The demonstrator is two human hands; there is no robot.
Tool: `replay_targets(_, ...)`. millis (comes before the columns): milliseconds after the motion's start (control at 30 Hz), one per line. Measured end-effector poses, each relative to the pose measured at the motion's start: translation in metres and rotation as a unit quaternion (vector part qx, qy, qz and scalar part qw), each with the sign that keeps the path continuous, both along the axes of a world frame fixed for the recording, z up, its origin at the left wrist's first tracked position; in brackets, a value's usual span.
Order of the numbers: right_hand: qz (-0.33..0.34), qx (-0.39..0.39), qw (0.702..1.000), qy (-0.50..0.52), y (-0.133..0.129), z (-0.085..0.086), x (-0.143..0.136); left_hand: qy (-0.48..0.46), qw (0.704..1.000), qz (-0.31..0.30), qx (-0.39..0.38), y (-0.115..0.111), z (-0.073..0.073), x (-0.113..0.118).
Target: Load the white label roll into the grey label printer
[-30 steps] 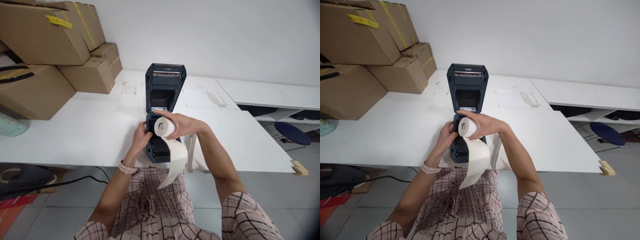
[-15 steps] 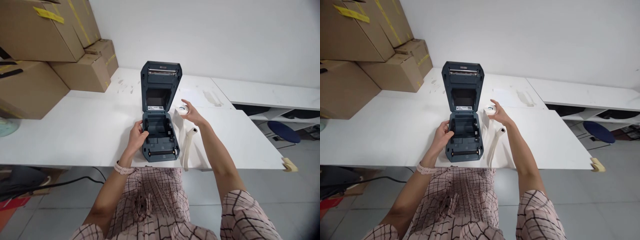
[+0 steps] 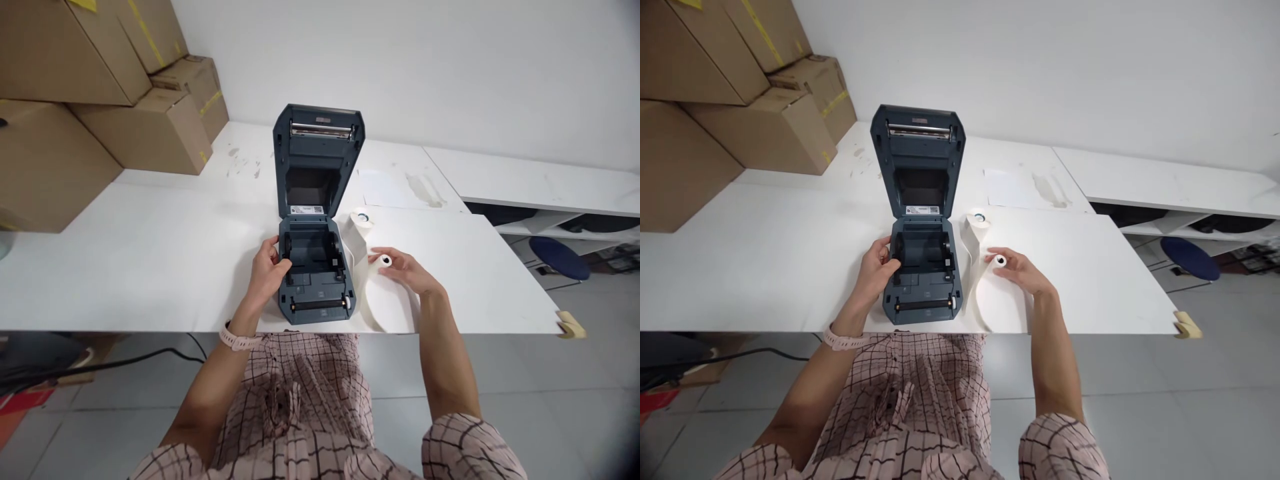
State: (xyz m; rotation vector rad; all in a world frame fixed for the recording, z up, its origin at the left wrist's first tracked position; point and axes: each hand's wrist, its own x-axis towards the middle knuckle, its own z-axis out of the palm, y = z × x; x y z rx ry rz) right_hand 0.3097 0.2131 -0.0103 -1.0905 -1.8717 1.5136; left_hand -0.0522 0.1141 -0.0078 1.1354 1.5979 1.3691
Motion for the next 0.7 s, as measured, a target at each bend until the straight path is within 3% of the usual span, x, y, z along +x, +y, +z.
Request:
replay_targets(67,0.026,0.014,0.999,-0.027,-0.007,0.005,-0.008,-0.001,1.000,-0.003,-0.003,-0.001,0.001,0.000)
replay_targets(133,0.041,0.057,0.997,0.019,-0.009,0.017,-0.014,-0.005,1.000,-0.007,-0.011,-0.002,0.004,0.001)
replay_targets(200,0.066,0.111,0.985,0.113,-0.011,0.036,-0.024,-0.009,1.000,-0.007,-0.016,-0.002,0.006,0.002)
replay_targets(267,0.114,0.162,0.969,0.145,-0.013,0.061,-0.041,-0.011,1.000,0.001,-0.009,-0.002,0.007,0.003)
replay_targets(400,0.216,0.252,0.943,-0.028,-0.015,0.102,-0.108,-0.013,1.000,0.014,0.000,0.000,0.005,0.003)
replay_targets(467,0.251,0.286,0.920,-0.095,-0.014,0.104,-0.144,-0.015,1.000,0.013,-0.002,0.000,0.005,0.003)
replay_targets(567,0.272,0.324,0.891,-0.164,-0.015,0.086,-0.178,-0.015,1.000,0.006,-0.008,-0.001,0.004,0.003)
replay_targets(700,0.212,0.362,0.890,-0.177,-0.032,0.063,-0.178,0.003,1.000,0.017,-0.015,-0.003,0.003,0.004)
